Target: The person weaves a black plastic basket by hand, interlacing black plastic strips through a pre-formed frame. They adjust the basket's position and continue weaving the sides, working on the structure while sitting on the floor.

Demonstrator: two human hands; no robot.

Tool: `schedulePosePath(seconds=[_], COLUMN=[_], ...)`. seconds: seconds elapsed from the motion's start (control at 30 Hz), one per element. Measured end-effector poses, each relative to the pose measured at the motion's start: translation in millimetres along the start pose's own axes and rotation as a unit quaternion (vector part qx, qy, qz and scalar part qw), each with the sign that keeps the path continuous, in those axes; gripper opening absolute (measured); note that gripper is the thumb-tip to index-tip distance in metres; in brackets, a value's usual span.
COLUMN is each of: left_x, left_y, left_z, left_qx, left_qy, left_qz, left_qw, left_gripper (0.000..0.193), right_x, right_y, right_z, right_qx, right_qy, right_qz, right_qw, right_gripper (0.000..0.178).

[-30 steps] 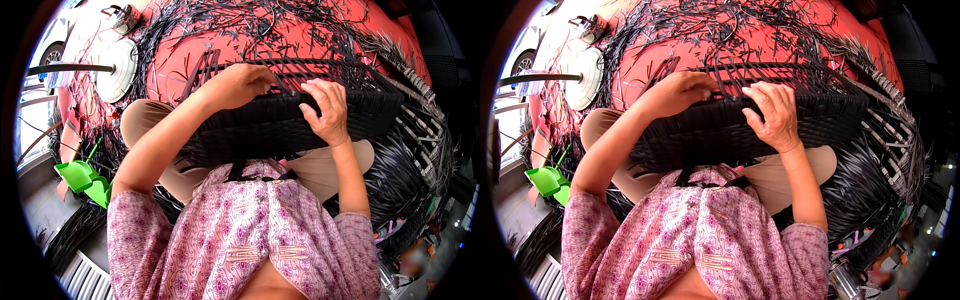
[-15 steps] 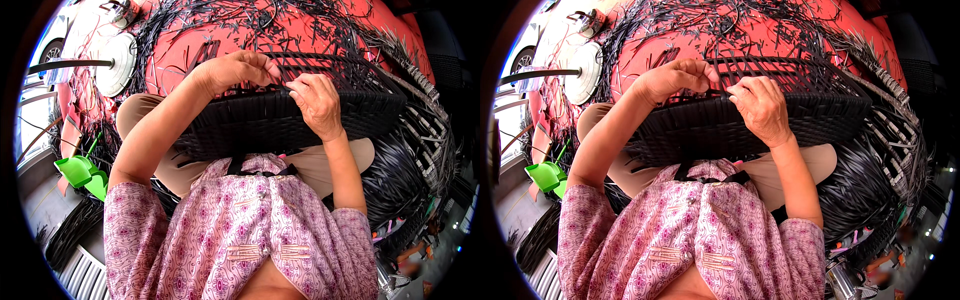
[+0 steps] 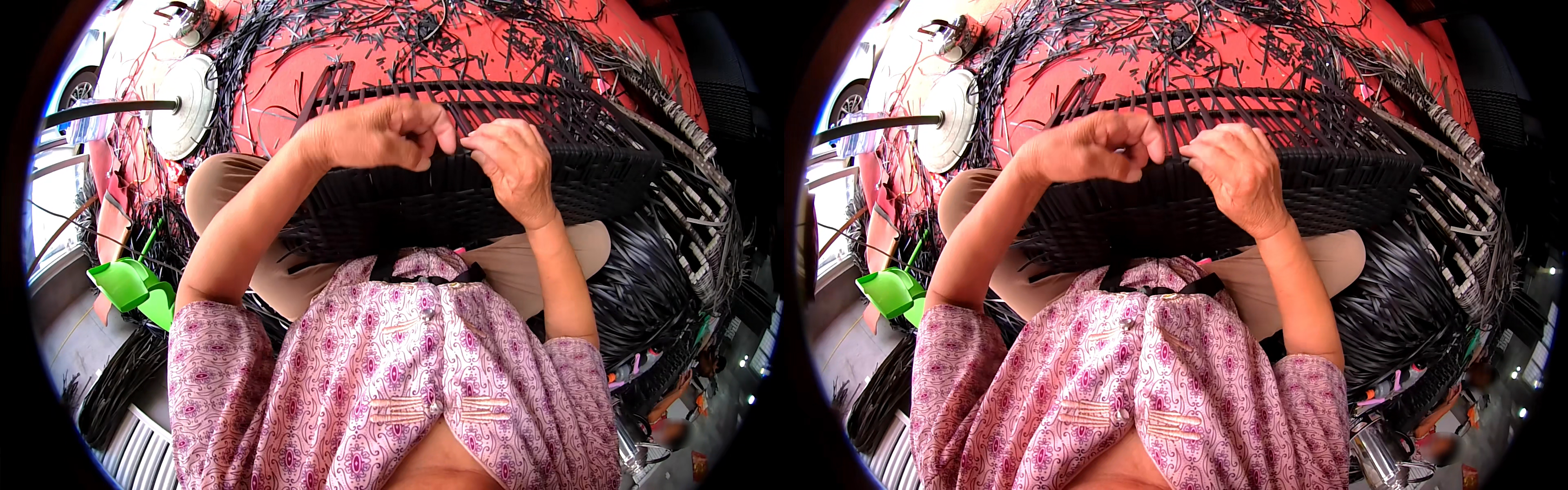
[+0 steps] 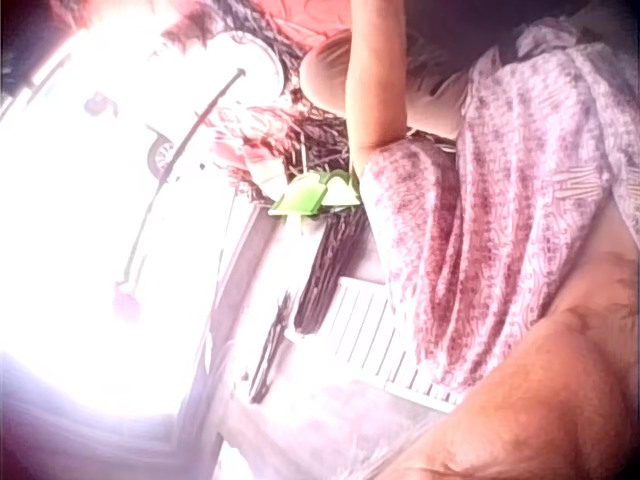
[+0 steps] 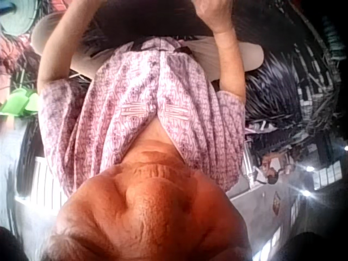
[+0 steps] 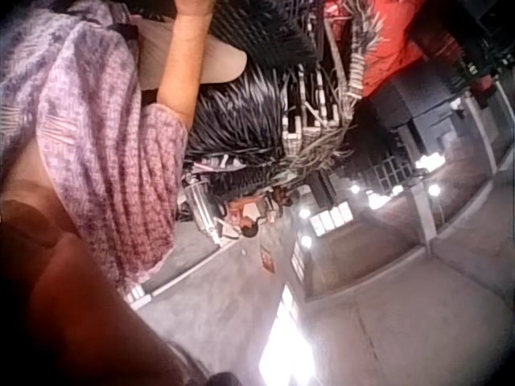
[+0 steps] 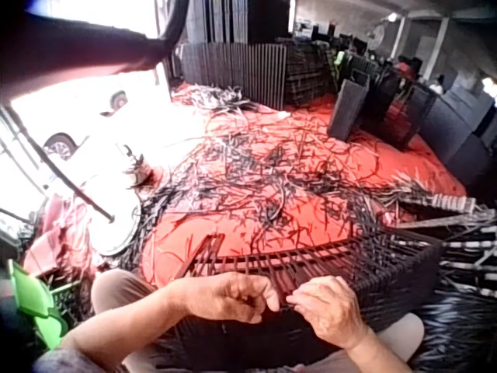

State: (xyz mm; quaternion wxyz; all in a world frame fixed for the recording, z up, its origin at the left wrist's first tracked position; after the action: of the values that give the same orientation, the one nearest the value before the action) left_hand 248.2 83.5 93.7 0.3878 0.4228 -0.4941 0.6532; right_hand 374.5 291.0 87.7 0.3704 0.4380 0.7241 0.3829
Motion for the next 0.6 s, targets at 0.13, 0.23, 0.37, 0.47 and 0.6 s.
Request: schedulePosePath(seconds=[0.13, 0.23, 0.37, 0.47, 0.6], left_x=[11.6, -4.2, -16.0, -19.7, -43.5], left_y=[-12.3, 1.1, 48.5, 67.2, 116.1], left_z=[12.3, 18.3, 28.0, 37.9, 75.1], left_qx=[0.006, 0.115, 0.183, 0.238, 0.311], left_qy=[0.011, -0.105, -0.015, 0.009, 0.006], left_qz=[-0.109, 0.065, -0.104, -0.157, -0.219], left_qw=[0.994, 0.986, 0.978, 0.958, 0.925], left_gripper=[0.028, 0.032, 0.026, 0.024, 0.031], right_x=[-10.5, -20.2, -37.3, -51.0, -57.5], right_y=[-1.5, 5.3, -0.9, -11.0, -17.3], right_z=[14.5, 7.2, -9.6, -16.7, -21.1], right_qx=[0.025, 0.01, 0.04, 0.061, 0.071], right_qy=[0.014, -0.016, -0.002, 0.003, 0.0], right_qz=[0.041, 0.053, 0.014, -0.025, -0.042], right_qw=[0.999, 0.998, 0.999, 0.998, 0.997], right_gripper=[0.032, 0.035, 0.038, 0.039, 0.026])
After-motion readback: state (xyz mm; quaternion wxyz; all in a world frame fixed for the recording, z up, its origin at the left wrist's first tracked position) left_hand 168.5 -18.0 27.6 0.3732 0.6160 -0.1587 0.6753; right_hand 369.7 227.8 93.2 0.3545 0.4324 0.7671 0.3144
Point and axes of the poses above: each hand's wrist, its own z-axis away from the middle knuckle, its own y-axis out of the back of the hand, x = y × z, the point moved 1 cm from there along -z, towards the middle knuckle, and after that the axes turned 13 degrees about z, right-handed, at the moved point
